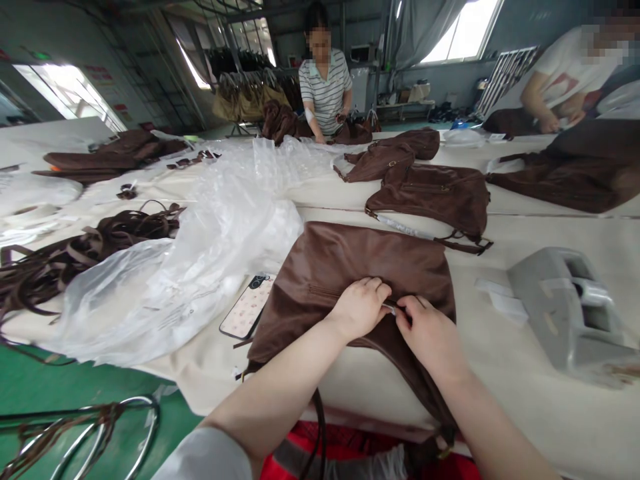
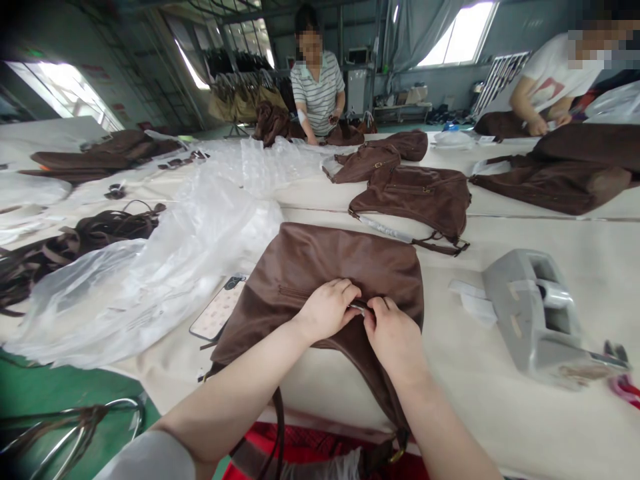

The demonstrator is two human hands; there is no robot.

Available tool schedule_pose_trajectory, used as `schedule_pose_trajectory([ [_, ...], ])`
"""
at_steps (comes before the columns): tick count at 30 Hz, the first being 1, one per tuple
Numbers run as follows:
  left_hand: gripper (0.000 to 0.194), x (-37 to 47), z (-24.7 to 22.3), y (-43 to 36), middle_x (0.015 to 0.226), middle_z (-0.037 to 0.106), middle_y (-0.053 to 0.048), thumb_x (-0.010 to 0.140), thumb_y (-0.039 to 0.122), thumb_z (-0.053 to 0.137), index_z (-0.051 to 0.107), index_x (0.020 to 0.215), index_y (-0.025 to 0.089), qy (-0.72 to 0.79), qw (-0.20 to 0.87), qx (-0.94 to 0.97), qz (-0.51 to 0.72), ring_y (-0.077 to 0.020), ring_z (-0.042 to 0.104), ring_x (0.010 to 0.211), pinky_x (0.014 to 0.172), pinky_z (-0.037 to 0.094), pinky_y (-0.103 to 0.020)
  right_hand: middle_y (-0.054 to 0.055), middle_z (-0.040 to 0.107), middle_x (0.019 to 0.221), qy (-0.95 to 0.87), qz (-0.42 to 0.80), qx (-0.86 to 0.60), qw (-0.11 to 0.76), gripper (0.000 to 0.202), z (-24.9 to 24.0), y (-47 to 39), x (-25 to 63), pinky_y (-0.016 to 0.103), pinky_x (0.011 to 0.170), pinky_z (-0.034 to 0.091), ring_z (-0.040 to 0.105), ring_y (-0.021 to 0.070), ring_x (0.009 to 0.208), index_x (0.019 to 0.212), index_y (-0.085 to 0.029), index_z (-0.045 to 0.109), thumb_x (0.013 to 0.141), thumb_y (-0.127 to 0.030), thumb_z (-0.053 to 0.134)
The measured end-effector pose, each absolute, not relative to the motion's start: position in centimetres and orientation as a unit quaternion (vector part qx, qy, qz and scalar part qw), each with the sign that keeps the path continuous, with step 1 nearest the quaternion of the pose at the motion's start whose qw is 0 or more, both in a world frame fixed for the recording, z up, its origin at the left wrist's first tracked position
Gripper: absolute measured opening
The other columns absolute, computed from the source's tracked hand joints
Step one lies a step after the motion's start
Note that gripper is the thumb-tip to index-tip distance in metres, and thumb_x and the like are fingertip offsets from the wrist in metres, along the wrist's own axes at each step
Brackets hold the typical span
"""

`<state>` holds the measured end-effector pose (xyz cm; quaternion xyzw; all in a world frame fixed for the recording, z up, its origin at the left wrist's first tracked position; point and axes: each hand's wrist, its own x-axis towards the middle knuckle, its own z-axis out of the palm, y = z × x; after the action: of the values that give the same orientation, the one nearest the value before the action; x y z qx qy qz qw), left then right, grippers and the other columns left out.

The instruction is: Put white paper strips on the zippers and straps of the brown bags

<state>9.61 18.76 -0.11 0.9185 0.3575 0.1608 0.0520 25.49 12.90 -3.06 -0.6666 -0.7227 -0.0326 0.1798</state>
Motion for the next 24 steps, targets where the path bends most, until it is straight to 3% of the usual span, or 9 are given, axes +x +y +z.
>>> schedule_pose_trajectory([
  [7,0.012,11.5,-1.0,17.8,0.096,0.056,-0.009,0.085,0.019,0.050,0.052,0.096,0.015,0.415,-0.012,0.898,0.147,-0.0233,0.054,0.090,0.083,0.046,-0.036,0.005,0.064,0.092,-0.702,0.001,-0.678,0.216,0.019,-2.9,12.3,25.3,0.030,0.064,0.041,0.061,0.0186,0.074,0.101,-0.019,0.057,0.083,-0.020,0.052],
  [12,0.019,12.3,-1.4,18.0,0.098,0.056,-0.011,0.081,0.013,0.050,0.052,0.100,0.014,0.463,0.028,0.863,0.200,-0.0254,0.055,0.091,0.083,0.046,-0.041,0.004,0.065,0.090,-0.698,-0.001,-0.674,0.241,0.019,-2.9,12.0,25.4,0.030,0.063,0.043,0.061,0.0183,0.073,0.101,-0.019,0.057,0.083,-0.019,0.052],
  [14,0.029,11.4,-1.2,18.9,0.101,0.056,-0.010,0.073,0.015,0.061,0.053,0.101,0.015,0.420,0.127,0.861,0.258,-0.0246,0.054,0.095,0.087,0.045,-0.040,0.003,0.064,0.088,-0.708,-0.013,-0.658,0.256,0.017,-2.9,11.9,25.5,0.029,0.064,0.044,0.061,0.0176,0.072,0.100,-0.019,0.057,0.084,-0.020,0.051],
  [16,0.036,10.1,-1.0,20.1,0.100,0.058,-0.009,0.069,0.023,0.068,0.054,0.102,0.016,0.364,0.297,0.811,0.348,-0.0209,0.056,0.091,0.085,0.047,-0.036,0.002,0.063,0.087,-0.723,-0.026,-0.634,0.273,0.015,-2.8,11.9,25.5,0.029,0.066,0.045,0.061,0.0168,0.073,0.099,-0.019,0.057,0.086,-0.023,0.051],
  [20,0.039,8.2,-0.7,22.3,0.092,0.062,-0.009,0.084,0.048,0.052,0.055,0.101,0.013,0.295,0.616,0.534,0.497,-0.0160,0.061,0.080,0.078,0.048,-0.032,0.003,0.062,0.090,-0.779,-0.049,-0.567,0.263,0.012,-2.0,12.5,25.0,0.028,0.074,0.046,0.060,0.0167,0.081,0.098,-0.019,0.058,0.090,-0.026,0.051],
  [24,0.045,8.4,-1.0,22.8,0.085,0.065,-0.008,0.075,0.053,0.065,0.060,0.090,0.011,0.287,0.664,0.479,0.498,-0.0149,0.061,0.076,0.075,0.047,-0.029,0.006,0.061,0.093,-0.842,-0.099,-0.508,0.156,0.013,-1.1,13.8,23.9,0.030,0.073,0.044,0.059,0.0191,0.083,0.099,-0.017,0.059,0.092,-0.022,0.050],
])
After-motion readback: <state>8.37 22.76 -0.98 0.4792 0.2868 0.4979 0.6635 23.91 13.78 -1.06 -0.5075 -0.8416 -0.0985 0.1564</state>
